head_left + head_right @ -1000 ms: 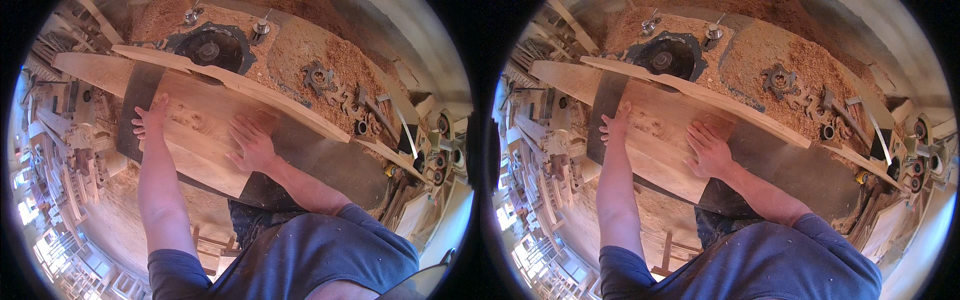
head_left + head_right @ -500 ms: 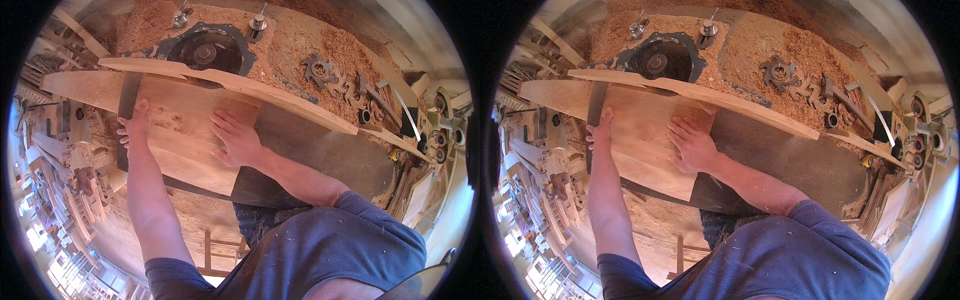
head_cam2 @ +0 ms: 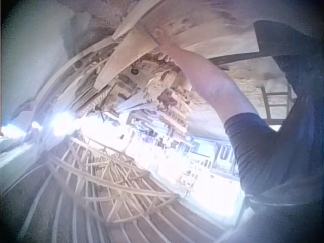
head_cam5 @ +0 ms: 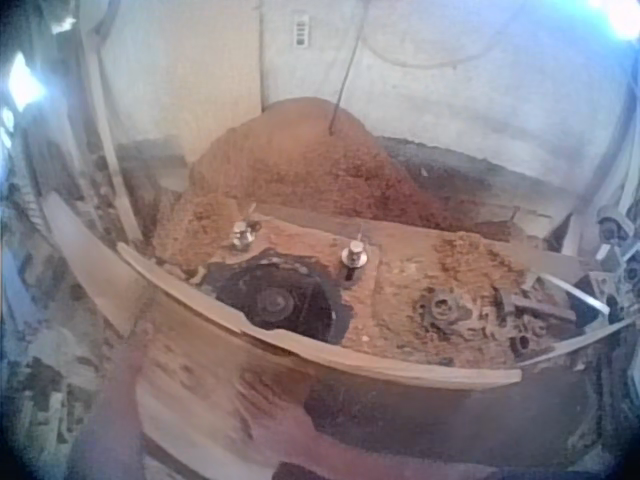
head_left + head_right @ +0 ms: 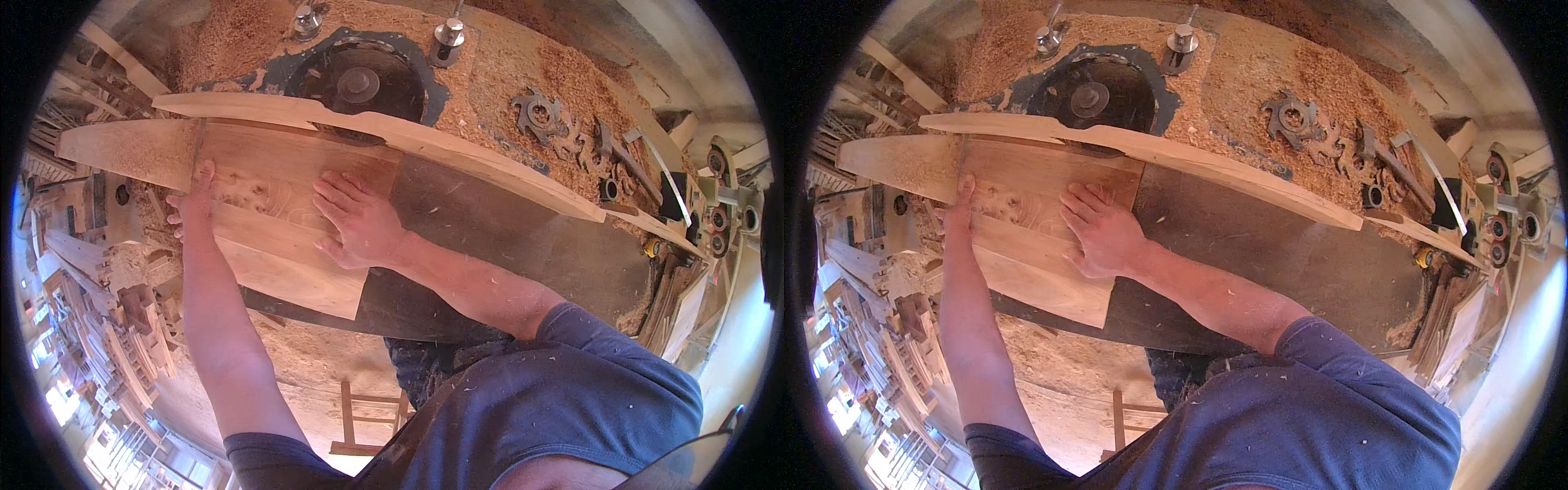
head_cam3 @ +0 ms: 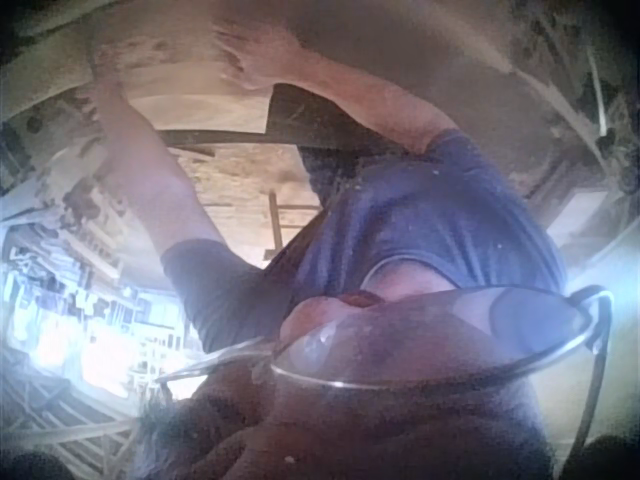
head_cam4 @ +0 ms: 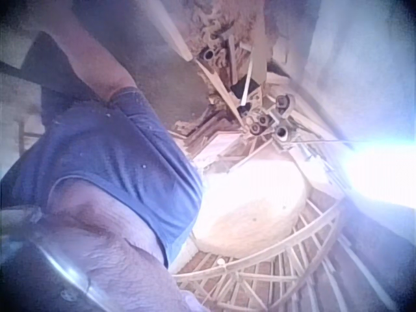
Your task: The person picks up wood panels from a stack and feeds them through a jointer machine to plane their surfaces.
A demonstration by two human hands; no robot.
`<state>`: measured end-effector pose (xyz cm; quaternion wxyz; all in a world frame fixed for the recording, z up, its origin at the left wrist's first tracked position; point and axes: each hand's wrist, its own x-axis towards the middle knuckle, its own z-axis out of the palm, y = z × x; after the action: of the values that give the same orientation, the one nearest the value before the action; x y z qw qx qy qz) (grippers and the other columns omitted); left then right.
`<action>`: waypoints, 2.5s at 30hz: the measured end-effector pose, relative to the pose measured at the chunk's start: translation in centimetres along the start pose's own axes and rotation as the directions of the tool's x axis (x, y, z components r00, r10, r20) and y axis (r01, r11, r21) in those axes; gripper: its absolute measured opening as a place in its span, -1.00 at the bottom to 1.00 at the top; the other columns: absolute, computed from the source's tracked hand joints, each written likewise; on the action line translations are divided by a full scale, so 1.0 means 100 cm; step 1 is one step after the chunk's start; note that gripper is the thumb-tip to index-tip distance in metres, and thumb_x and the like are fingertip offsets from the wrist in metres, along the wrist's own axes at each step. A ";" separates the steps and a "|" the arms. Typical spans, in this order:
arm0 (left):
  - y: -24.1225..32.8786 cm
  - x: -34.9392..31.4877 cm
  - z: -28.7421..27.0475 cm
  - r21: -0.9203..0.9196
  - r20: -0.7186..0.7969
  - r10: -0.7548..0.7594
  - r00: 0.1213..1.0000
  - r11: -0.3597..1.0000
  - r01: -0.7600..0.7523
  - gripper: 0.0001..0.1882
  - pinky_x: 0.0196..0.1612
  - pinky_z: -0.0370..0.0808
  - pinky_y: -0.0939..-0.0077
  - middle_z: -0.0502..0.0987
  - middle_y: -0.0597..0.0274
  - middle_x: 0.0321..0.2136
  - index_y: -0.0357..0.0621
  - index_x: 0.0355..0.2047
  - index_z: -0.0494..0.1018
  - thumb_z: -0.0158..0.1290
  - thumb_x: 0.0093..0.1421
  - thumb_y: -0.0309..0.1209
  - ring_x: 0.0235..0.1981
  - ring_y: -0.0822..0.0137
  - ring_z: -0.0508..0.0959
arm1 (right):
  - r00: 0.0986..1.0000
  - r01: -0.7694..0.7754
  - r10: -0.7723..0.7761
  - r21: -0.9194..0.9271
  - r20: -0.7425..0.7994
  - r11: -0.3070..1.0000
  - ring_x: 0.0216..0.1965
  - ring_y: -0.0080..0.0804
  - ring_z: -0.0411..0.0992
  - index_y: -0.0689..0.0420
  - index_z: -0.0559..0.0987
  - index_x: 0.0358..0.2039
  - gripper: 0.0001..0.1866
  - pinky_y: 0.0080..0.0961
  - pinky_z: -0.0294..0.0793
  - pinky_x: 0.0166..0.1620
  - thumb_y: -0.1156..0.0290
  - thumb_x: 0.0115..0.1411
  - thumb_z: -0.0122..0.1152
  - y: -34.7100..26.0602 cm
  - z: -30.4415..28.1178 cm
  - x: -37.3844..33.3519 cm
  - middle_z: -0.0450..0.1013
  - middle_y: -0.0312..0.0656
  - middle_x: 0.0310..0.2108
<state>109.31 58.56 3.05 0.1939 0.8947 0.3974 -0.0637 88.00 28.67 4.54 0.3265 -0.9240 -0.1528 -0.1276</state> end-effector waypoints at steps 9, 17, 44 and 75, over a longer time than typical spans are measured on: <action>-0.027 0.111 0.005 -0.082 0.043 0.118 0.992 0.990 -0.115 0.63 0.47 -0.34 -0.23 -0.42 -0.30 0.50 -0.23 0.50 -0.40 0.20 -0.21 0.59 0.49 -0.37 -0.38 | 1.000 -0.004 0.004 0.020 -0.001 1.000 0.36 -0.07 0.26 0.34 0.57 0.04 -0.32 -0.14 0.17 0.43 0.08 0.03 0.37 -0.021 0.030 0.037 0.41 0.05 0.23; -0.037 0.159 -0.026 0.012 0.080 0.132 0.988 0.991 -0.133 0.46 0.45 -0.19 -0.23 -0.15 -0.30 0.46 -0.14 0.50 -0.20 0.08 -0.12 0.60 0.47 -0.32 -0.14 | 1.000 0.026 -0.026 -0.021 0.016 0.999 0.36 -0.08 0.26 0.32 0.57 0.05 -0.32 -0.20 0.20 0.42 0.10 0.00 0.44 -0.049 0.067 0.090 0.42 0.03 0.22; -0.339 -0.325 -0.183 -0.915 -0.366 -0.427 0.827 0.002 -0.404 -0.48 0.17 0.54 0.06 0.49 -0.04 0.14 -0.24 0.23 0.39 -0.20 0.45 -0.16 0.06 0.04 0.56 | 0.931 -0.362 0.161 0.879 0.326 0.311 -0.26 -0.51 0.57 0.23 0.66 -0.28 -0.74 -0.53 0.57 -0.08 0.68 -0.01 0.51 -0.140 -0.190 -0.155 0.63 -0.23 -0.27; -0.281 -0.623 -0.099 -0.659 -0.695 -0.001 0.719 0.401 -0.636 -0.44 0.46 0.09 0.27 0.37 -0.01 0.32 -0.26 0.26 0.39 -0.04 0.44 -0.09 0.39 0.11 0.28 | 0.967 0.214 -0.256 0.501 0.015 0.838 -0.01 -0.17 0.61 0.21 0.68 -0.08 -0.62 -0.34 0.56 0.08 0.62 0.03 0.38 -0.012 -0.346 -0.377 0.64 -0.02 -0.09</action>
<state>46.15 36.88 20.53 0.4926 0.6973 0.2183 0.4727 48.13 -0.21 18.65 0.5279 -0.7877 -0.3058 -0.0854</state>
